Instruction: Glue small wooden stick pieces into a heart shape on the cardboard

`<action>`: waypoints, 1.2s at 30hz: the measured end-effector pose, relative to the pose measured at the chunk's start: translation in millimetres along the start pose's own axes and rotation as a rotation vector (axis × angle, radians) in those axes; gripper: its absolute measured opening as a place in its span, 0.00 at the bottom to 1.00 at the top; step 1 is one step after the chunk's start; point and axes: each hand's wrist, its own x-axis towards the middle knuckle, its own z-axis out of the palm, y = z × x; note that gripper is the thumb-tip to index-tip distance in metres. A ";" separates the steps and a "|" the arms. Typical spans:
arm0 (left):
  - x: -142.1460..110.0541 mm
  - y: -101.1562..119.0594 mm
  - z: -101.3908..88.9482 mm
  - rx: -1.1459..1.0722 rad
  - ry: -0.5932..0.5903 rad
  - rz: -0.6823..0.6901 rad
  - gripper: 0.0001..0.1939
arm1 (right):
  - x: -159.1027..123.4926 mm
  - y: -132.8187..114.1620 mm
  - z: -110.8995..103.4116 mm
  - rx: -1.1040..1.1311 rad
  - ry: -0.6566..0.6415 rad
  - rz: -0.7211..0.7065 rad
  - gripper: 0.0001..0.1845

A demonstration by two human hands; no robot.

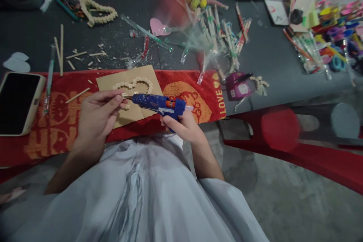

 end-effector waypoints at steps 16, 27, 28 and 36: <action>0.5 -0.7 -1.8 0.011 -0.006 0.034 0.11 | 0.6 -2.8 -0.4 0.001 -0.008 0.021 0.26; 1.1 -1.2 -2.9 0.024 0.019 0.024 0.11 | -3.9 -3.2 -0.1 0.051 0.045 0.056 0.25; 1.2 -0.7 -2.6 0.018 0.022 0.017 0.11 | -4.1 -3.0 -1.7 0.045 0.052 0.053 0.25; 1.9 1.8 -3.1 -0.040 0.044 -0.015 0.14 | 5.5 6.1 -44.5 -0.608 0.295 -0.080 0.14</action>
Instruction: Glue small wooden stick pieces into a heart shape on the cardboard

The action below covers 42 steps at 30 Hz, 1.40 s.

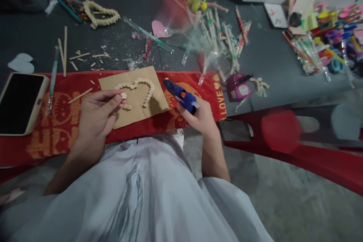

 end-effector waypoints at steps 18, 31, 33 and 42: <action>-0.5 4.7 -15.2 -0.059 0.052 -0.045 0.18 | 74.1 -13.4 -21.4 -0.722 -0.252 -0.318 0.13; -11.2 9.6 -49.0 -0.130 0.159 -0.029 0.17 | 193.0 -66.7 110.3 -0.831 -0.513 -0.627 0.13; -12.9 10.5 -53.3 -0.152 0.166 -0.016 0.17 | 203.7 -71.1 126.7 -0.859 -0.534 -0.638 0.13; -17.0 15.1 -65.9 -0.136 0.200 -0.016 0.17 | 227.0 -71.9 165.7 -0.861 -0.541 -0.658 0.13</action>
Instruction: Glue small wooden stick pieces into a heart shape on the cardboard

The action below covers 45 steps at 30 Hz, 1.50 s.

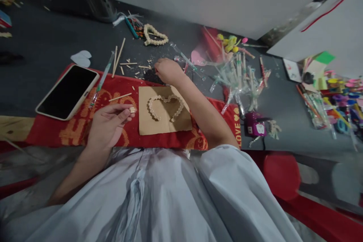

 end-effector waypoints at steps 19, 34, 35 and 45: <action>0.8 0.9 -2.8 -0.010 0.003 -0.008 0.14 | -3.3 3.9 -17.1 0.156 0.061 0.089 0.12; 11.0 -16.0 4.4 0.029 -0.033 0.122 0.13 | -88.5 -84.0 -51.6 0.735 0.166 -0.084 0.13; 10.9 -17.5 3.8 0.032 -0.037 0.134 0.13 | -92.4 -88.0 -53.3 0.736 0.173 -0.081 0.13; 5.8 -24.9 -1.7 0.081 -0.057 0.185 0.10 | -109.6 -96.2 -49.5 0.778 0.311 -0.088 0.09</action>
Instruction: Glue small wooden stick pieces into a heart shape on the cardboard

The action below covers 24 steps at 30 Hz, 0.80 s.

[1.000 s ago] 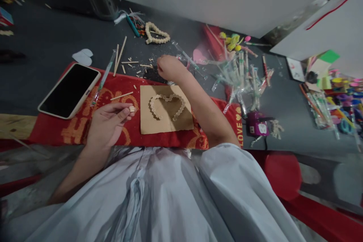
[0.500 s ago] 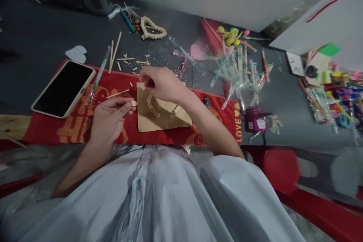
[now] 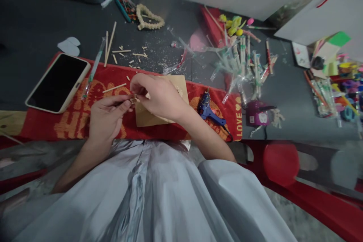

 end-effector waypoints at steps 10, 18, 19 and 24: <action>-3.9 10.5 6.5 -0.043 -0.010 -0.092 0.13 | -8.1 8.6 5.4 0.198 0.084 -0.051 0.04; -3.7 13.1 5.7 -0.078 -0.049 -0.182 0.11 | -11.1 12.7 2.6 0.219 0.069 -0.068 0.04; -3.5 12.6 5.4 -0.088 -0.048 -0.178 0.11 | -11.7 11.9 2.2 0.207 0.067 -0.069 0.04; -1.7 11.6 6.4 -0.131 -0.032 -0.172 0.15 | -15.3 7.3 3.2 0.160 0.078 -0.074 0.04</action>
